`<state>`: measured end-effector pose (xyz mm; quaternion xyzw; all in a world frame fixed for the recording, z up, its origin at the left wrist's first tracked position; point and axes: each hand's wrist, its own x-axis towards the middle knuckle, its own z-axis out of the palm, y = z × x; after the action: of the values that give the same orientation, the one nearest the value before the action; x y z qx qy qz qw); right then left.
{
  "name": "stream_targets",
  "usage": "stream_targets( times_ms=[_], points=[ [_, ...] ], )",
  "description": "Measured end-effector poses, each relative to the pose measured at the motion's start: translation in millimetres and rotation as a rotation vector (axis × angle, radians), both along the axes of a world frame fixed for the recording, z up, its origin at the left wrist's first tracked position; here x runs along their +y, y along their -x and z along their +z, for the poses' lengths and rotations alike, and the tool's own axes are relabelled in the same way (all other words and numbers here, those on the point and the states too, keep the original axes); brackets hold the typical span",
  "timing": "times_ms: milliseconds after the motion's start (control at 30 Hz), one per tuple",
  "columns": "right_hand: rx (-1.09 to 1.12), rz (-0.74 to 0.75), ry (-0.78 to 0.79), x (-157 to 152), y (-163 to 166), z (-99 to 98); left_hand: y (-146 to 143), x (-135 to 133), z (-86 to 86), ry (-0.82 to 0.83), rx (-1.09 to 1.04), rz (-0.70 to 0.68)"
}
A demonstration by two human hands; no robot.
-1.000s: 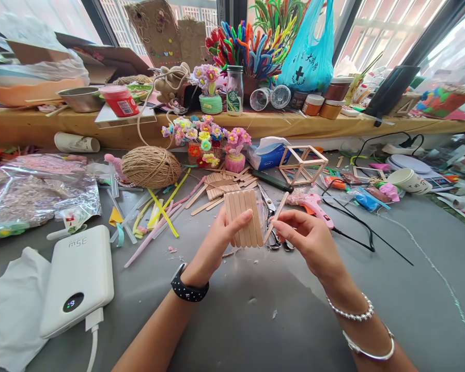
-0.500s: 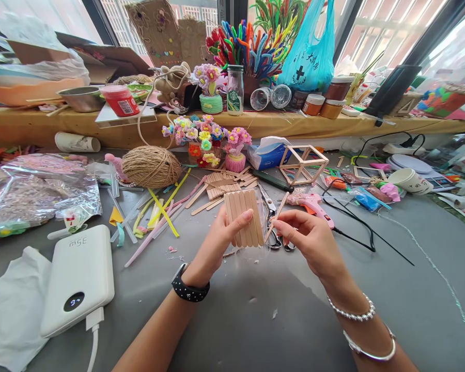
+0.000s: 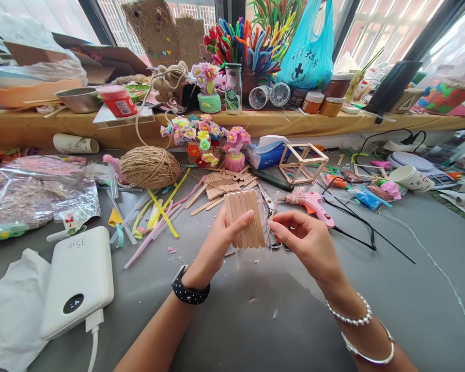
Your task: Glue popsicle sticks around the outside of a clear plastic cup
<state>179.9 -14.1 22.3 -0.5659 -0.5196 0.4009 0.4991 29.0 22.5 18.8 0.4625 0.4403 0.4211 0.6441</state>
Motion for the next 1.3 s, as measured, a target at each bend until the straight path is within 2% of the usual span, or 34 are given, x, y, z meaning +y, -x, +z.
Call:
stream_targets(
  times_ms=[433, 767, 967, 1300],
  points=[
    [-0.158, -0.073, -0.139, -1.5, 6.6, 0.7, -2.4, -3.3, 1.4, 0.0, -0.012, 0.039],
    [-0.319, -0.124, -0.22, -4.2, 11.4, 2.4, -2.0, -2.8, -2.3, -0.11, -0.032, 0.008],
    [-0.364, -0.134, -0.253, -4.2, 11.2, 2.5, -2.0, -2.4, -3.6, -0.132, -0.014, 0.04],
    [-0.501, -0.203, -0.337, -4.9, 14.6, 1.3, -4.8, -4.0, -5.4, -0.114, -0.052, 0.034]
  ],
)
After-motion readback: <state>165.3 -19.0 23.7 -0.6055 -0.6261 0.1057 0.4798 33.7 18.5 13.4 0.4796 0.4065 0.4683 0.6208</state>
